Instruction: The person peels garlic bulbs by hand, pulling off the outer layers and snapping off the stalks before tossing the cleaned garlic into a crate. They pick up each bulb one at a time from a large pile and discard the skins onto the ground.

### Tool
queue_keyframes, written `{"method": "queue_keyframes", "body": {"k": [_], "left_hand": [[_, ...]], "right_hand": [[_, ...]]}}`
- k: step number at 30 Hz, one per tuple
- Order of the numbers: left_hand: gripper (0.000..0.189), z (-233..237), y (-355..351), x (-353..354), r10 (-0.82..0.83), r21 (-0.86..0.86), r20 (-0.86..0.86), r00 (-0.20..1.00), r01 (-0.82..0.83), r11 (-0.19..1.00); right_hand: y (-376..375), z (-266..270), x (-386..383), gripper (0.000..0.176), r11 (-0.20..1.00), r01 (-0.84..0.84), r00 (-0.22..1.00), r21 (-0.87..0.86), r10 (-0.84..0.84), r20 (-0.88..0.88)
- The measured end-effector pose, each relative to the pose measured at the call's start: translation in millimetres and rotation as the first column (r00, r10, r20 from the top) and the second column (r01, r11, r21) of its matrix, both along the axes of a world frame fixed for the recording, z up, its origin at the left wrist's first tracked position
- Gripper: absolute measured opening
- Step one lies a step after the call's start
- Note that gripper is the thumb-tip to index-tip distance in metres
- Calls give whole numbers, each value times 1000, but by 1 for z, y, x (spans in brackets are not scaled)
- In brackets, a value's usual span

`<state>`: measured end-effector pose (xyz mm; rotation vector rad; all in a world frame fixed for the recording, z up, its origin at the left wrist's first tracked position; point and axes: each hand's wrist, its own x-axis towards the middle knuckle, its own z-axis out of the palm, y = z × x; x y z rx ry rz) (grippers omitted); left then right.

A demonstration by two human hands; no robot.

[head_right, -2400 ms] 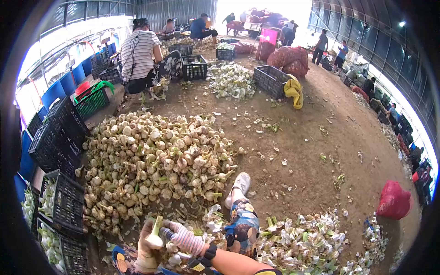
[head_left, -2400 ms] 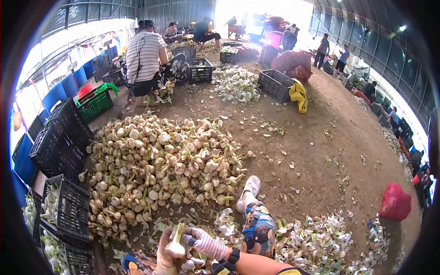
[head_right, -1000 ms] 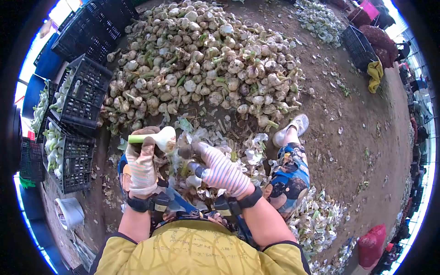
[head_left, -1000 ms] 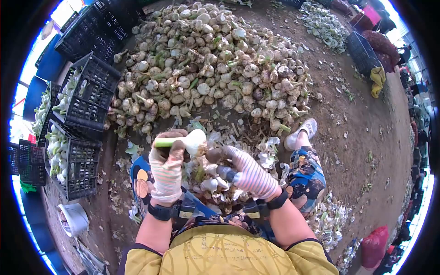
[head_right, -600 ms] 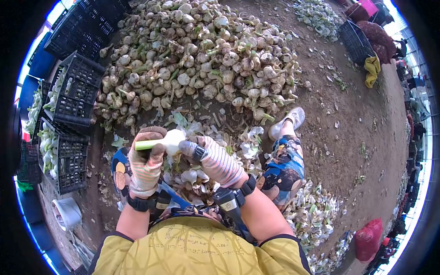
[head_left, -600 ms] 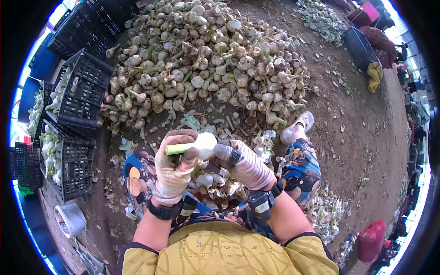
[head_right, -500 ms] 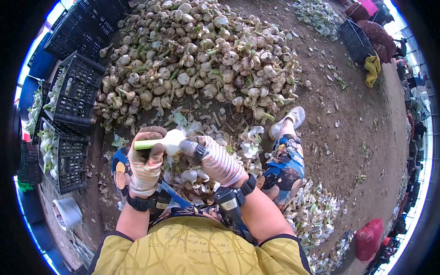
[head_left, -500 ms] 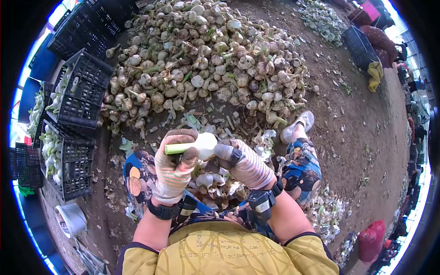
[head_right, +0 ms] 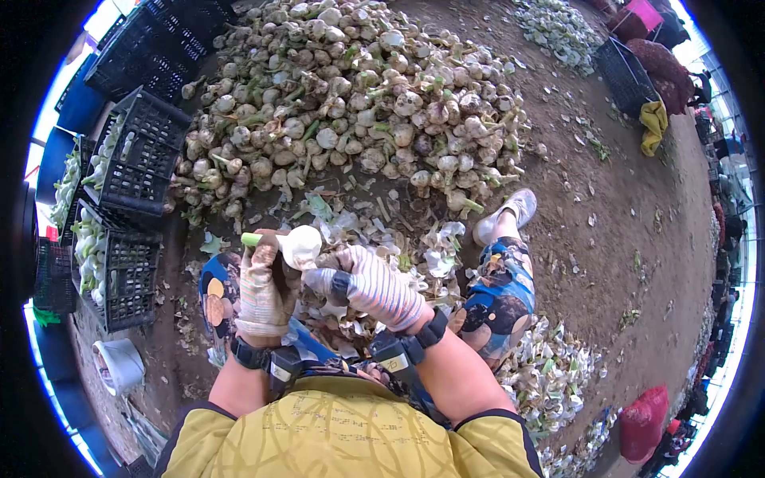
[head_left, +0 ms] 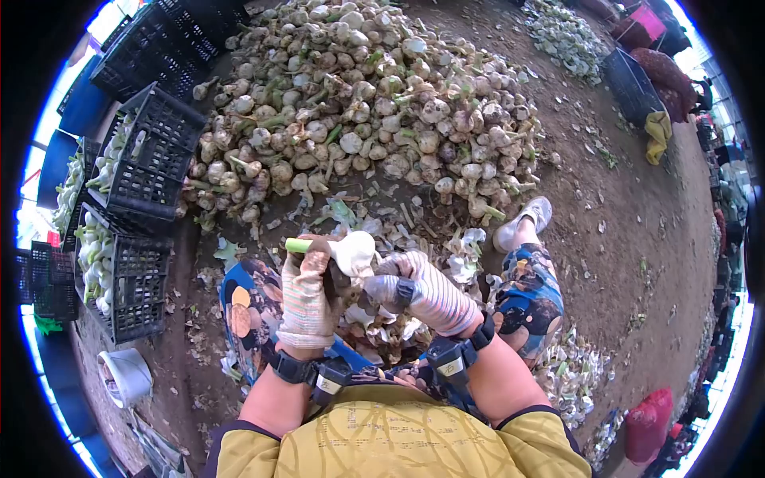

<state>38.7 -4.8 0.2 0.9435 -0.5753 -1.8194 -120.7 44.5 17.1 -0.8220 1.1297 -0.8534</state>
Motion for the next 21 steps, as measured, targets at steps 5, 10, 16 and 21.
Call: {"method": "queue_keyframes", "body": {"k": [5, 10, 16, 21], "left_hand": [[12, -10, -9, 11, 97, 37, 0, 995, -97, 995], [12, -2, -4, 12, 107, 45, 148, 983, -115, 992], [25, -15, -5, 18, -71, -101, -106, 992, 61, 993], [32, -22, -19, 40, -52, -5, -434, 899, 55, 998]], "right_hand": [[1, -14, 11, 30, 891, 413, 910, -188, -397, 118], [-20, -16, 27, 32, 570, 235, 815, -787, -557, -160], [-22, -16, 21, 19, 859, 510, 822, -41, -473, 319], [-25, -33, 12, 21, 812, 583, 797, 5, -573, 191]]}}
